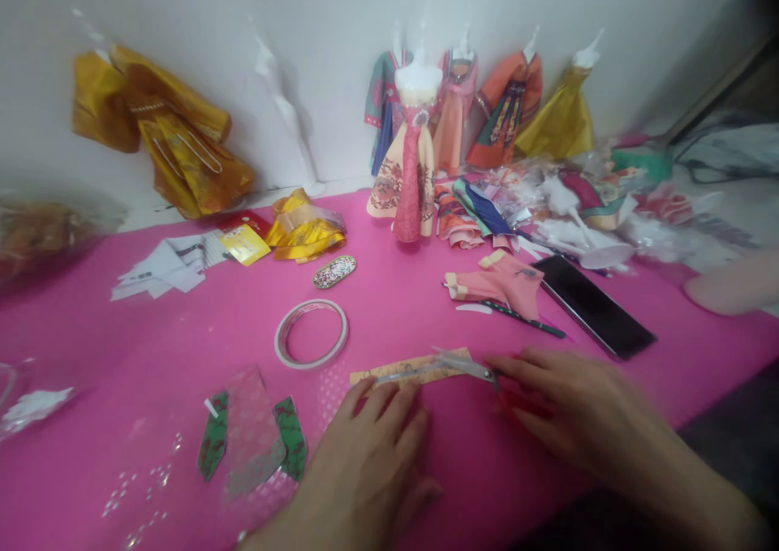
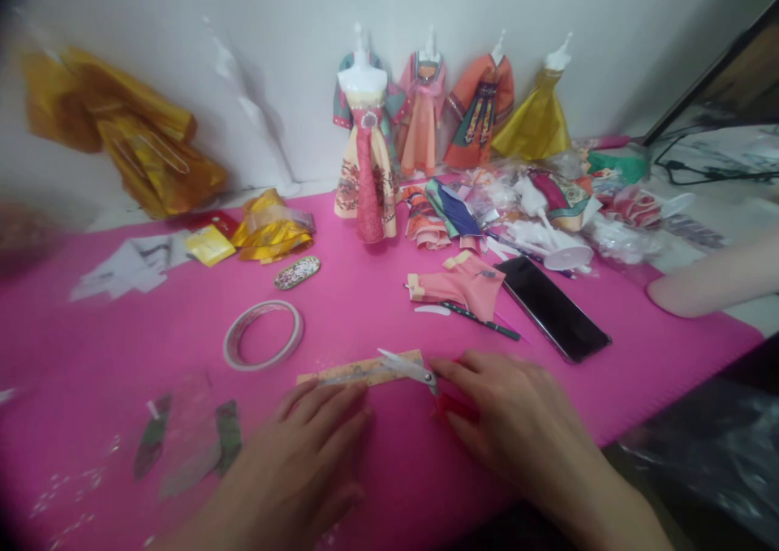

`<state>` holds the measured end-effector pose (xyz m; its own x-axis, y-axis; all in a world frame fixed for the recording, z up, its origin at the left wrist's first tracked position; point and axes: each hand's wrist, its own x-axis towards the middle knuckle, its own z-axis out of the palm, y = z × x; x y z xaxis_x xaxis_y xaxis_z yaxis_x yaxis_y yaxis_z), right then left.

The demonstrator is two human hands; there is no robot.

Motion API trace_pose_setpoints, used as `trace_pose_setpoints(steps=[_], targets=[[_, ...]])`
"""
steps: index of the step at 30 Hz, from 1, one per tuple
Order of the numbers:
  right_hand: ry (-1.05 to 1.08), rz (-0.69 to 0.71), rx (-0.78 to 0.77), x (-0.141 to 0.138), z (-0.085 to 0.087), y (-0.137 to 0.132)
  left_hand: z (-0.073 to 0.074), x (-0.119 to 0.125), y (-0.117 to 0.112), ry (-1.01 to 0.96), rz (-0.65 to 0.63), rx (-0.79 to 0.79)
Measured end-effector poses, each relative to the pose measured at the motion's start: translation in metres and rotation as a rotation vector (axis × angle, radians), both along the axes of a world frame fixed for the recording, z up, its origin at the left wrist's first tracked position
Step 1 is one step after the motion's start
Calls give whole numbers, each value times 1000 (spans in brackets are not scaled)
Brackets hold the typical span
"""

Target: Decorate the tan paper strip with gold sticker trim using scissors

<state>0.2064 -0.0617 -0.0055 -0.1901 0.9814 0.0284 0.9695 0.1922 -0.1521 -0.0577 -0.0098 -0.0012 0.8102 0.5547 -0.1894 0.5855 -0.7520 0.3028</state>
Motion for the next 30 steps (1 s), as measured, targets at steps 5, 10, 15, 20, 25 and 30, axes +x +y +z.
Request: trace_pose_setpoints(steps=[5, 10, 15, 20, 25, 30], targets=[[152, -55, 162, 2, -6, -11, 9, -3, -2, -119, 32, 47], [286, -124, 184, -5, -7, -23, 22, -12, -1, -309, 112, 202], [588, -150, 46, -17, -1, -34, 29, -29, -9, -198, 278, 190], [878, -264, -95, -30, -4, -43, 27, -37, -36, -42, 401, 10], [1003, -252, -238, -43, -1, -45, 9, -30, -53, -37, 471, -7], [1094, -246, -376, -52, 0, -45, -5, -30, -55, -123, 483, 56]])
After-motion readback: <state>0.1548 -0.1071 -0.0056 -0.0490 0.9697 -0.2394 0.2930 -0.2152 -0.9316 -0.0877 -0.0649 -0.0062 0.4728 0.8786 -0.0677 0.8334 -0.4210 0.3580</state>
